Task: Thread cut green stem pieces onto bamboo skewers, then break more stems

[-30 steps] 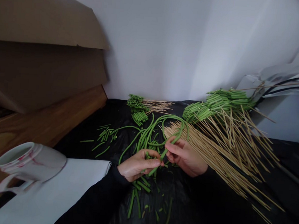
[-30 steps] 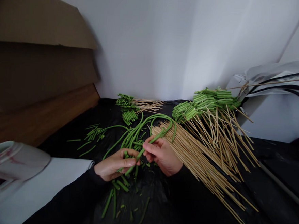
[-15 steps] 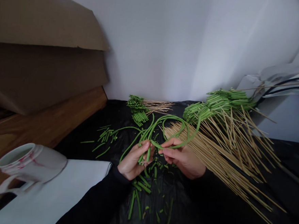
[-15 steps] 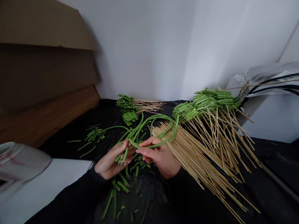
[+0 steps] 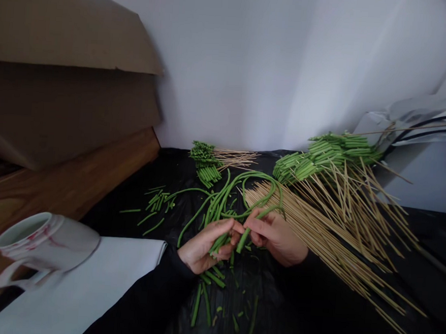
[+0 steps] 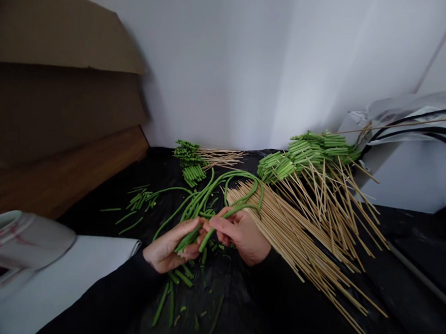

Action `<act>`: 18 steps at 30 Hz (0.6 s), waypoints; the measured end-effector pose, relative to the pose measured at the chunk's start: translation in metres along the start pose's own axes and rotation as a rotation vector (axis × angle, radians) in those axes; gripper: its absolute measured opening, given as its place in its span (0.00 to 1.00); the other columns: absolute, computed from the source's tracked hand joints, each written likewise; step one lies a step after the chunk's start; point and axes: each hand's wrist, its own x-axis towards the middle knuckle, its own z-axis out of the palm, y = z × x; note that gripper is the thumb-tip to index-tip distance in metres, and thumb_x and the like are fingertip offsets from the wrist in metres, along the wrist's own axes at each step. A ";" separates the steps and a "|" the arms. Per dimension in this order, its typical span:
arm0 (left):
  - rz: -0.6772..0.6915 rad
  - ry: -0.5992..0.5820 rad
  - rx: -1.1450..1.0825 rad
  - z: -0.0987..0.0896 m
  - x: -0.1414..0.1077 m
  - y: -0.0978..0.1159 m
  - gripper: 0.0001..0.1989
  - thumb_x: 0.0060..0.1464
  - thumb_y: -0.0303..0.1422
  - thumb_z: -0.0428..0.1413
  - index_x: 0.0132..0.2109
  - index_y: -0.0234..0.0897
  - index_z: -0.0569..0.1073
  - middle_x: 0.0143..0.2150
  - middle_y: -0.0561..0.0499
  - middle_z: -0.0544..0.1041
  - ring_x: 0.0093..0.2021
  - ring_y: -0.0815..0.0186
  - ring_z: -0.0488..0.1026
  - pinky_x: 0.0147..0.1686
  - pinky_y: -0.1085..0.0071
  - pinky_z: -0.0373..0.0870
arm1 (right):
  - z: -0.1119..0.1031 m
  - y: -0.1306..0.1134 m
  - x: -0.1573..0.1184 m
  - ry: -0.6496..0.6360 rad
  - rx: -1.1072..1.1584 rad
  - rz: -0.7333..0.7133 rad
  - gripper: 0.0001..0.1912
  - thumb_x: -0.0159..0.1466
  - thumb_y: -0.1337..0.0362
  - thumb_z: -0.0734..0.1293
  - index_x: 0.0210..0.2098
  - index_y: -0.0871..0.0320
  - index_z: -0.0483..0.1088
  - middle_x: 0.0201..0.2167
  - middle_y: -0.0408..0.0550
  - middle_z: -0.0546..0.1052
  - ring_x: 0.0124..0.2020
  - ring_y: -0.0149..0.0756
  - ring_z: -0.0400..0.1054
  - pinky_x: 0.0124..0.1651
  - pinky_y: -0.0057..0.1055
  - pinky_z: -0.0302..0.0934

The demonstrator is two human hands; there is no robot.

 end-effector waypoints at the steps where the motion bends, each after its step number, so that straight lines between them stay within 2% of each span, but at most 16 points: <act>1: 0.008 0.004 0.061 0.001 0.000 -0.001 0.14 0.53 0.40 0.58 0.36 0.30 0.72 0.25 0.56 0.63 0.17 0.81 0.52 0.17 0.79 0.42 | 0.001 0.001 0.000 -0.006 -0.029 0.005 0.15 0.57 0.54 0.70 0.24 0.58 0.67 0.14 0.36 0.65 0.16 0.22 0.55 0.20 0.24 0.46; 5: 0.005 0.061 0.211 0.004 -0.001 -0.001 0.15 0.44 0.37 0.66 0.32 0.30 0.72 0.23 0.58 0.61 0.18 0.81 0.51 0.18 0.77 0.41 | 0.003 0.000 0.001 0.002 -0.080 0.047 0.14 0.54 0.55 0.72 0.25 0.58 0.68 0.15 0.36 0.66 0.16 0.23 0.57 0.20 0.24 0.47; 7: -0.004 0.080 0.221 0.003 -0.001 -0.001 0.14 0.45 0.37 0.65 0.31 0.30 0.72 0.22 0.58 0.61 0.17 0.80 0.51 0.18 0.76 0.40 | 0.003 -0.003 0.001 0.034 -0.018 0.047 0.14 0.55 0.54 0.71 0.28 0.58 0.69 0.15 0.36 0.66 0.17 0.23 0.57 0.20 0.24 0.47; 11: -0.015 0.044 0.241 0.000 -0.001 0.001 0.14 0.51 0.39 0.61 0.33 0.29 0.74 0.20 0.57 0.61 0.17 0.80 0.50 0.18 0.75 0.39 | -0.003 -0.006 0.001 0.113 0.102 0.042 0.14 0.55 0.53 0.71 0.30 0.57 0.68 0.18 0.36 0.68 0.17 0.22 0.57 0.21 0.24 0.47; 15: 0.010 0.055 0.265 0.000 0.000 0.001 0.15 0.52 0.41 0.59 0.34 0.30 0.75 0.21 0.58 0.60 0.17 0.80 0.49 0.18 0.75 0.40 | -0.003 -0.005 0.003 0.121 -0.015 0.015 0.15 0.55 0.53 0.71 0.28 0.58 0.68 0.18 0.37 0.69 0.17 0.23 0.59 0.20 0.24 0.48; 18: 0.033 0.109 0.316 -0.001 0.001 -0.001 0.15 0.47 0.40 0.64 0.33 0.31 0.74 0.23 0.57 0.63 0.18 0.80 0.52 0.18 0.76 0.41 | 0.001 -0.005 0.002 0.106 -0.097 -0.002 0.15 0.55 0.53 0.71 0.29 0.58 0.68 0.18 0.37 0.69 0.17 0.23 0.59 0.21 0.24 0.50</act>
